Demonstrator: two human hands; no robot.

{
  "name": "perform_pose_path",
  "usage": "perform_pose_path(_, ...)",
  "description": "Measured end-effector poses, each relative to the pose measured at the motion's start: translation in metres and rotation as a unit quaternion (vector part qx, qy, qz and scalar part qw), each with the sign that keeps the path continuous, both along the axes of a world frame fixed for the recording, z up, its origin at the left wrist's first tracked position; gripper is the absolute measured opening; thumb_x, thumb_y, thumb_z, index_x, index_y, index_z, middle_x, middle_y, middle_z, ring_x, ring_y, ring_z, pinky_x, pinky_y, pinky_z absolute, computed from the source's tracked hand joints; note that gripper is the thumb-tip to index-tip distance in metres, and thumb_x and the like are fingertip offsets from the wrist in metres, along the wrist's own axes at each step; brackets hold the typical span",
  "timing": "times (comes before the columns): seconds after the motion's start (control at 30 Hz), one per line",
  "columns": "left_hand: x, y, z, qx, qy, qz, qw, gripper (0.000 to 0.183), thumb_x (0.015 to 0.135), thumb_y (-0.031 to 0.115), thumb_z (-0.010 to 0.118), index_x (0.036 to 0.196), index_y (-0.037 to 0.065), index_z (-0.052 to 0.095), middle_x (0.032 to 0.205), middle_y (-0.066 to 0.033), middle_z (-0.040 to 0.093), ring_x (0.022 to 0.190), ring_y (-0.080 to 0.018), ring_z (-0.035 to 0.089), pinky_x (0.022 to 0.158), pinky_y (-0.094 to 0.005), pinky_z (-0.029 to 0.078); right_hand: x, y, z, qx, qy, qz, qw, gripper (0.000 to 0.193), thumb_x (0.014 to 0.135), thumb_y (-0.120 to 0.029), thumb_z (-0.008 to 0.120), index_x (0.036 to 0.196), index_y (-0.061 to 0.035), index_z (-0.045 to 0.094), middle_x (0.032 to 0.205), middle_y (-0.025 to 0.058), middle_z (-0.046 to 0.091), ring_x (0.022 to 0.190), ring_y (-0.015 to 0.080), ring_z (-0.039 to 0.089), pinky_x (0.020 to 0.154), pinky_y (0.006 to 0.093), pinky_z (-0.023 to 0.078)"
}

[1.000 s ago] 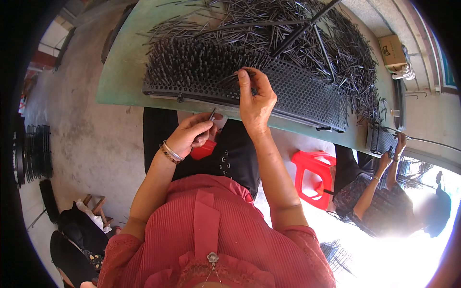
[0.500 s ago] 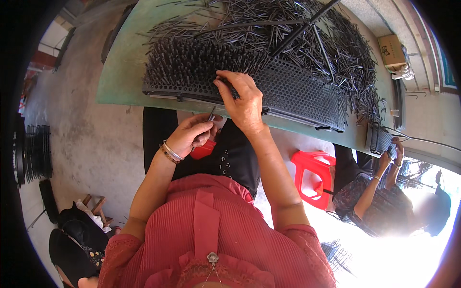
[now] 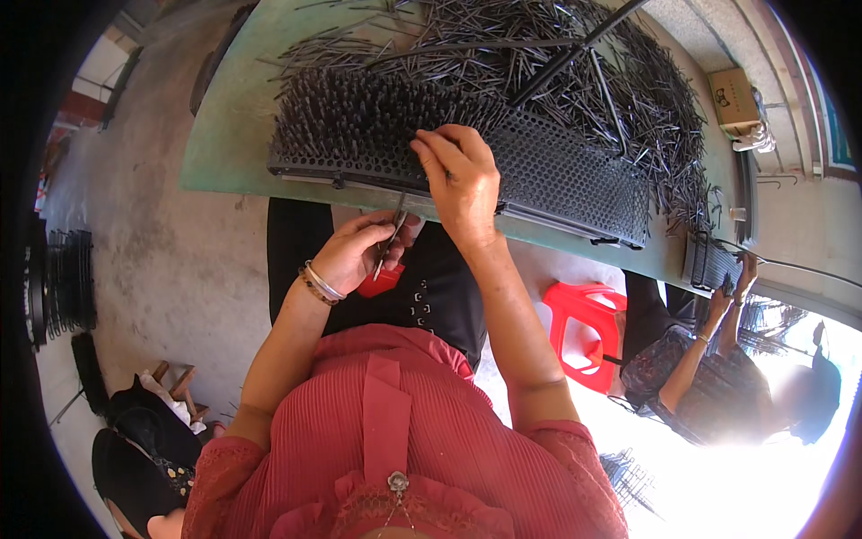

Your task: Sorting thin black metal rods and inserting them into a specialized grid holder.

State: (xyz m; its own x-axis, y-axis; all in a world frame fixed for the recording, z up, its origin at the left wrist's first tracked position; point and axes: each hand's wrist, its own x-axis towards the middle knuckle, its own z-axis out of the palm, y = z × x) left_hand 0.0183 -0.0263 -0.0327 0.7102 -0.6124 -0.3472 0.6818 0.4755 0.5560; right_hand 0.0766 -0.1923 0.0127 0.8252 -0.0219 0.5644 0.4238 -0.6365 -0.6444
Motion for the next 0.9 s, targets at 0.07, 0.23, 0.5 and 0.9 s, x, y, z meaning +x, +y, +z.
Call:
perform_pose_path(0.07, 0.000, 0.001, -0.001, 0.000, 0.002, -0.004, 1.000, 0.030, 0.092, 0.012, 0.048, 0.118, 0.000, 0.054, 0.102, -0.0070, 0.061, 0.084, -0.0116, 0.056, 0.071, -0.0261, 0.046, 0.002, -0.001, -0.003, -0.055, -0.011, 0.021, 0.998, 0.014, 0.075, -0.008, 0.070, 0.088, -0.0019, 0.069, 0.088, 0.0086, 0.059, 0.075, 0.0240, 0.058, 0.065, 0.0332, 0.047)
perform_pose_path(0.23, -0.002, 0.001, -0.001, 0.002, -0.030, 0.019, 0.999, 0.029, 0.094, 0.013, 0.049, 0.119, 0.000, 0.054, 0.102, -0.0080, 0.062, 0.083, -0.0131, 0.058, 0.073, -0.0272, 0.048, -0.011, -0.002, 0.011, -0.047, -0.066, -0.016, 0.997, 0.014, 0.076, -0.009, 0.070, 0.088, -0.0006, 0.068, 0.086, 0.0102, 0.060, 0.073, 0.0238, 0.059, 0.064, 0.0325, 0.047)
perform_pose_path(0.5, 0.003, 0.000, 0.020, 0.092, -0.135, 0.087, 0.983, 0.043, 0.094, 0.011, 0.049, 0.133, 0.002, 0.032, 0.098, -0.0157, 0.064, 0.084, -0.0204, 0.065, 0.071, -0.0268, 0.050, -0.043, -0.004, -0.001, 0.155, 0.294, 0.137, 0.933, 0.020, 0.082, -0.017, 0.068, 0.088, 0.0018, 0.068, 0.074, 0.0081, 0.063, 0.064, 0.0128, 0.056, 0.056, 0.0264, 0.044)
perform_pose_path(0.9, -0.006, 0.010, 0.015, 0.190, -0.234, 0.098, 0.949, 0.042, 0.094, 0.013, 0.051, 0.132, 0.004, 0.036, 0.103, -0.0128, 0.064, 0.090, -0.0157, 0.063, 0.076, -0.0260, 0.049, -0.025, 0.006, 0.021, 0.258, 0.292, 0.102, 0.915, 0.017, 0.084, -0.008, 0.065, 0.096, 0.0033, 0.065, 0.079, 0.0032, 0.066, 0.073, 0.0056, 0.058, 0.064, 0.0204, 0.047)
